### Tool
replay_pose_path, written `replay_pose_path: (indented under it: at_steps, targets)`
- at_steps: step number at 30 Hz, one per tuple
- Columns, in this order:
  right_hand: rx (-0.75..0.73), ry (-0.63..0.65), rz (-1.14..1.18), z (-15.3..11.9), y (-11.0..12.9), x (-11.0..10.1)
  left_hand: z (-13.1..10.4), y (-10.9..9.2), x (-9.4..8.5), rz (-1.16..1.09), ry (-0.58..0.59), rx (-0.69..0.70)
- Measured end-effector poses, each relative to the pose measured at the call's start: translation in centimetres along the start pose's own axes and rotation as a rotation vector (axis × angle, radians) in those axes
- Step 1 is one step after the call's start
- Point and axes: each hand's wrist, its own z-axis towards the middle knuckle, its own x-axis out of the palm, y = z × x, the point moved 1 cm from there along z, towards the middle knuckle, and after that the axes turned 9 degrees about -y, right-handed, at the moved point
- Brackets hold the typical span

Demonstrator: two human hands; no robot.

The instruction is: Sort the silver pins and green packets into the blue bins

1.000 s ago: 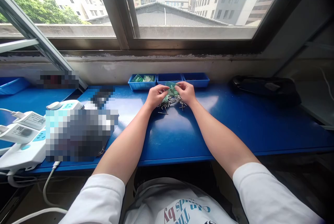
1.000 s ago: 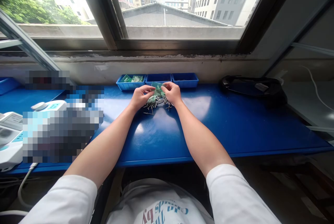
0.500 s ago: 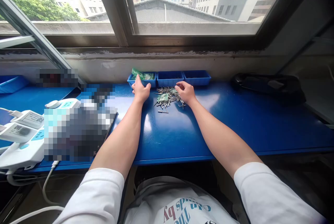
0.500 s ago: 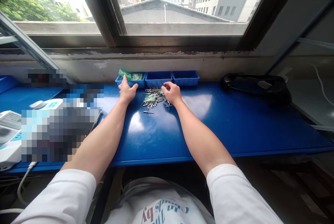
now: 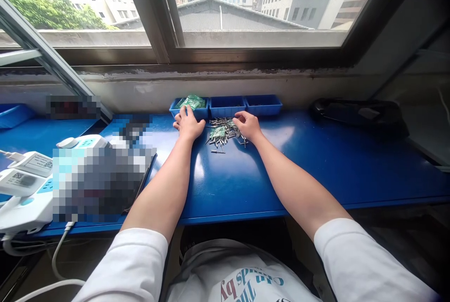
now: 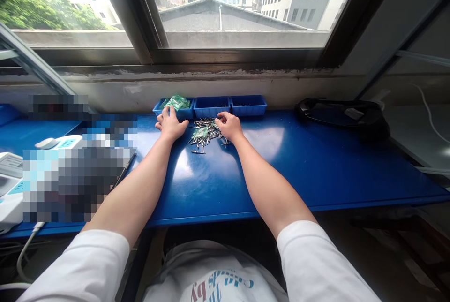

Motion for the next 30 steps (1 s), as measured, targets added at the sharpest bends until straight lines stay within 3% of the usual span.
replay_pose_path:
  at_steps: [6,19,30]
  targets:
    - [-0.005,0.007,-0.012,-0.1,-0.1,0.0,-0.5,-0.6,-0.4,-0.014,0.000,0.115]
    - [0.007,0.013,-0.006,-0.1,0.0,-0.1,-0.2,-1.3,-0.9,-0.017,0.020,0.164]
    - [0.025,0.034,-0.010,-0.2,0.2,-0.1,0.6,-1.2,-0.6,0.112,-0.129,0.221]
